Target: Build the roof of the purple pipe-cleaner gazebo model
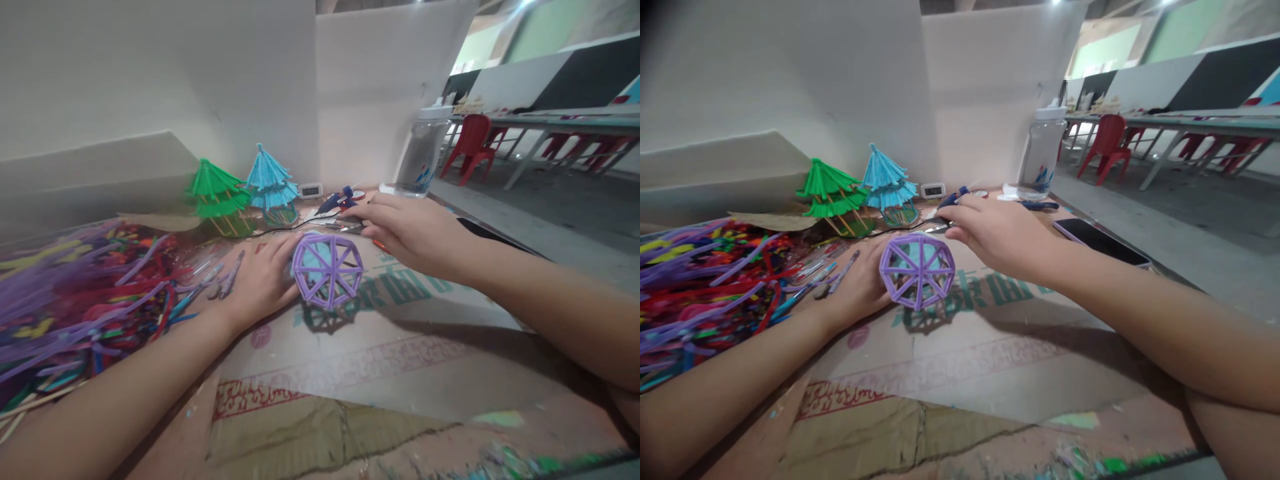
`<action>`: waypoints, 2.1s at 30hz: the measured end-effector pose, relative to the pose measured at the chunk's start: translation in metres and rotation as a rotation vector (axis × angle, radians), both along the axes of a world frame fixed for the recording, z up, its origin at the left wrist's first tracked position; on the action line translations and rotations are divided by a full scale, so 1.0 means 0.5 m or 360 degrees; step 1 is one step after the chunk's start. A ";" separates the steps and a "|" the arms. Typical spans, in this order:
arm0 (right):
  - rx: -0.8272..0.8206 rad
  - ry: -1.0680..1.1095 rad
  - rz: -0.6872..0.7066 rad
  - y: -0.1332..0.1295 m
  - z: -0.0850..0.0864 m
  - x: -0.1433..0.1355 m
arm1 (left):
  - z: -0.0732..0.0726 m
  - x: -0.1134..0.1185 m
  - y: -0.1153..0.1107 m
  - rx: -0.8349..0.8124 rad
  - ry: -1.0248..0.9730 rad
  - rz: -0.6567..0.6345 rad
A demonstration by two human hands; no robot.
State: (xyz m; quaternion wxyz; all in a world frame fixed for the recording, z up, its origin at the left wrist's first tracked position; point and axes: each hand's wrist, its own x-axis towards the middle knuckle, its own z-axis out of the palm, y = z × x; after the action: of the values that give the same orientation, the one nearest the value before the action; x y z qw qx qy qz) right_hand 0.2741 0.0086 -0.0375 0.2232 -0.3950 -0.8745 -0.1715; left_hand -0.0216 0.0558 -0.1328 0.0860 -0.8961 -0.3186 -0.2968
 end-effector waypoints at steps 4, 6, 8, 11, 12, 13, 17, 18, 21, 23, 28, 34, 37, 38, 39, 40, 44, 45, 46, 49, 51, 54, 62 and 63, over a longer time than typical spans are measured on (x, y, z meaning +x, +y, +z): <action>0.0261 -0.0160 0.0139 -0.020 0.002 -0.013 | 0.003 0.001 -0.001 0.0018 0.0004 -0.0024; 0.0307 -0.0178 0.0169 -0.019 0.001 -0.014 | 0.003 0.001 -0.001 0.0032 0.0012 -0.0046; 0.0298 -0.0180 0.0149 -0.017 0.000 -0.012 | 0.004 0.000 -0.001 0.0044 0.0009 -0.0053; 0.0211 -0.0194 0.0077 -0.017 0.005 -0.008 | 0.003 0.000 -0.001 0.0063 0.0002 -0.0057; 0.0187 -0.0206 0.0060 -0.019 0.008 -0.007 | 0.003 -0.001 -0.001 0.0070 0.0003 -0.0062; 0.0176 -0.0224 0.0053 -0.020 0.011 -0.007 | 0.002 -0.001 -0.001 0.0075 0.0005 -0.0066; 0.0249 -0.0283 0.0098 -0.027 0.020 -0.006 | 0.001 -0.001 0.000 0.0096 0.0011 -0.0080; 0.0271 -0.0294 0.0110 -0.027 0.021 -0.006 | 0.001 -0.001 0.000 0.0110 0.0011 -0.0086; 0.0306 -0.0335 0.0123 -0.028 0.022 -0.005 | 0.000 -0.001 -0.001 0.0139 0.0018 -0.0097; 0.0322 -0.0366 0.0124 -0.028 0.022 -0.004 | 0.000 -0.001 -0.001 0.0146 0.0019 -0.0102; 0.0377 -0.0443 0.0126 -0.031 0.025 -0.004 | 0.000 -0.001 -0.001 0.0147 0.0007 -0.0112; 0.0413 -0.0470 0.0111 -0.032 0.024 -0.005 | 0.001 -0.001 -0.003 0.0088 0.0014 -0.0090; 0.0413 -0.0474 0.0109 -0.032 0.022 -0.006 | 0.003 0.000 -0.004 0.0038 0.0014 -0.0080; 0.0411 -0.0474 0.0112 -0.032 0.021 -0.006 | 0.003 0.000 -0.004 0.0028 0.0012 -0.0078; 0.0409 -0.0466 0.0110 -0.032 0.021 -0.005 | 0.004 0.000 -0.004 0.0027 0.0009 -0.0073; 0.0407 -0.0447 0.0099 -0.032 0.021 -0.005 | 0.004 0.000 -0.005 0.0034 0.0007 -0.0071; 0.0339 -0.0318 0.0025 -0.029 0.022 -0.004 | 0.005 0.000 -0.005 0.0041 -0.0001 -0.0076; 0.0304 -0.0287 0.0015 -0.027 0.022 -0.003 | 0.005 0.000 -0.004 0.0029 -0.0009 -0.0071; 0.0263 -0.0259 0.0015 -0.025 0.021 -0.003 | 0.005 0.001 -0.002 0.0014 -0.0022 -0.0069; 0.0156 -0.0179 0.0015 -0.017 0.015 -0.005 | 0.004 0.002 0.005 -0.0044 -0.0089 -0.0127; 0.0136 -0.0155 0.0013 -0.012 0.010 -0.006 | 0.003 0.004 0.010 -0.0144 -0.0160 -0.0209; 0.0179 -0.0163 0.0034 -0.007 0.004 -0.007 | 0.002 0.007 0.016 -0.0433 -0.0339 -0.0289; 0.0189 -0.0124 0.0130 -0.004 -0.014 -0.012 | 0.020 0.020 0.023 -0.0776 -0.0429 -0.0210; 0.0183 -0.0123 0.0127 -0.004 -0.016 -0.013 | 0.025 0.016 0.024 -0.0791 -0.0370 -0.0233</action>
State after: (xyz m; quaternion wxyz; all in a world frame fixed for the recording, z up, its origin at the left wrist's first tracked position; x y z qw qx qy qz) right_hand 0.2676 0.0066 -0.0455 0.2183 -0.3394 -0.8862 -0.2277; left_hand -0.0138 0.0680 -0.1203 -0.1951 -0.8703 -0.3237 -0.3159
